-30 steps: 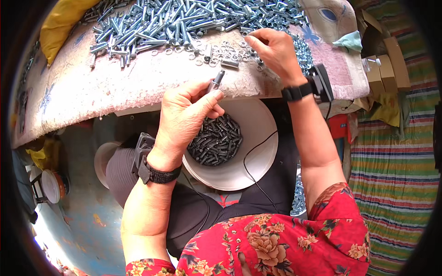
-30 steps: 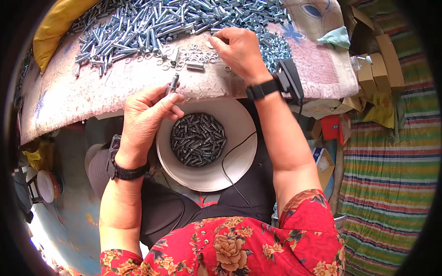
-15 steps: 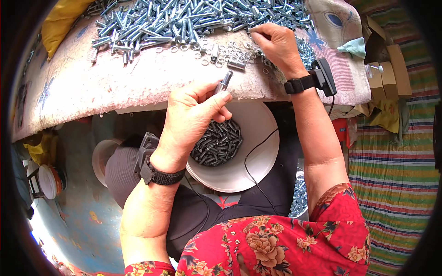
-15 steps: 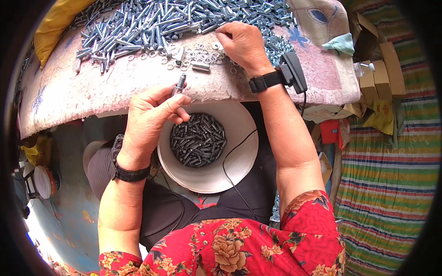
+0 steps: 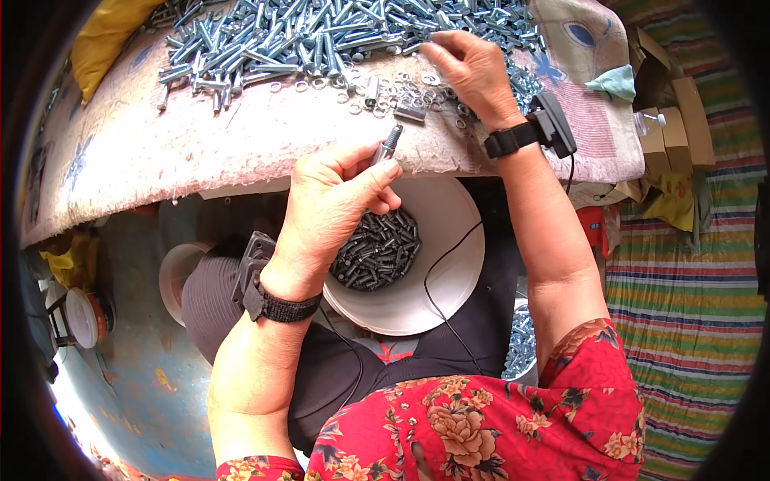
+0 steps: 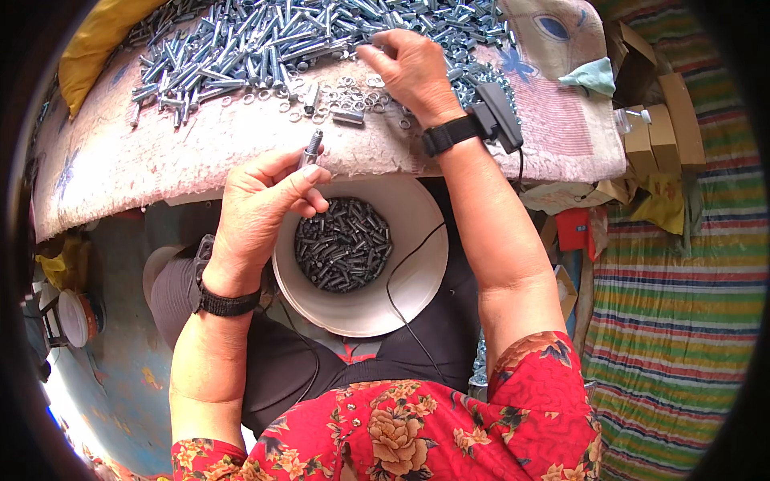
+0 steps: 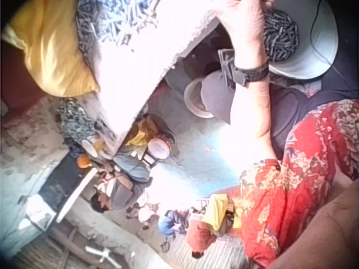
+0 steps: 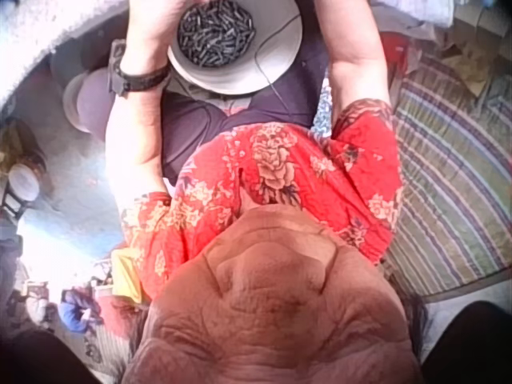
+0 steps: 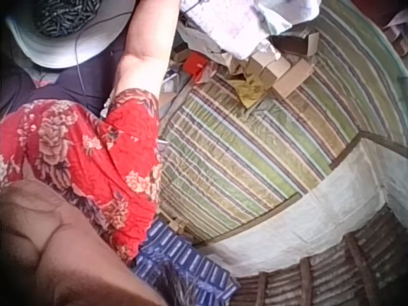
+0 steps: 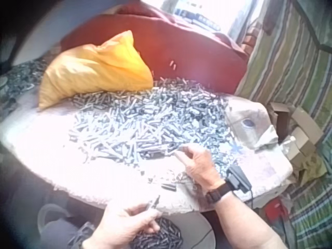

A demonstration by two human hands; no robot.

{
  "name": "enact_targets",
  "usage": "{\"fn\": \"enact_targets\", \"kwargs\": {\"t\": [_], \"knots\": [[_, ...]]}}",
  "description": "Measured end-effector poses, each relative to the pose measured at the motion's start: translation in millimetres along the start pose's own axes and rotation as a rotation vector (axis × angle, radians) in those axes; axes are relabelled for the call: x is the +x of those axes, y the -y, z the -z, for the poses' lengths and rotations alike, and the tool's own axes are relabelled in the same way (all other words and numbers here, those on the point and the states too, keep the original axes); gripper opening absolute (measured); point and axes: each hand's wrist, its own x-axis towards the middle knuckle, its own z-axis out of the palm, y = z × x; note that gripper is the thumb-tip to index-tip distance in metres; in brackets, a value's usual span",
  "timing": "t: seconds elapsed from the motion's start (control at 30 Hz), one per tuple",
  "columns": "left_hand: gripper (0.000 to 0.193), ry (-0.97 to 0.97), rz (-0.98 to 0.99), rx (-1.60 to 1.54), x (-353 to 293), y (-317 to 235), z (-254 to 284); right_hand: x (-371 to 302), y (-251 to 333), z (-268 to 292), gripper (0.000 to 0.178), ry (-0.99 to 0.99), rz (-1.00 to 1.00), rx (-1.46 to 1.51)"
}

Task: Assembling washers and nuts onto long bolts at an assembly table.

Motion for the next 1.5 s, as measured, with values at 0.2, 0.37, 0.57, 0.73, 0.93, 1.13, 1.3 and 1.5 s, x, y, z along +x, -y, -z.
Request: {"fn": "enact_targets", "kwargs": {"t": [0.2,0.37,0.57,0.73,0.93,1.13,1.3,1.5], "knots": [[0.028,0.001,0.017,-0.012,0.6,-0.5,-1.0,-13.0,-5.6,17.2,0.016,0.184,0.108,-0.269],[0.027,0.019,0.02,0.001,0.3,1.7,-1.4,-13.8,-1.3,13.7,0.016,0.297,0.224,-0.527],[0.027,0.017,0.028,0.009,-1.1,1.8,-0.4,-8.6,-4.8,13.9,0.017,0.33,0.342,-0.639],[0.027,0.037,0.038,-0.015,-0.6,1.1,-0.5,-11.7,-10.2,16.4,0.016,0.267,0.343,-0.632],[0.026,0.058,0.041,-0.018,-1.3,0.2,-1.1,-2.7,-12.9,18.9,0.018,0.397,0.423,-0.651],[0.025,0.076,0.049,-0.018,-1.6,2.3,-2.1,20.3,7.1,20.9,0.022,0.672,0.367,-0.666],[0.025,0.069,0.048,-0.03,-1.8,1.7,-1.3,12.8,14.5,9.7,0.022,0.656,0.297,-0.822],[0.025,0.074,0.034,-0.09,1.4,3.1,1.1,-13.9,11.9,7.3,0.012,0.086,0.397,-0.639]]}}
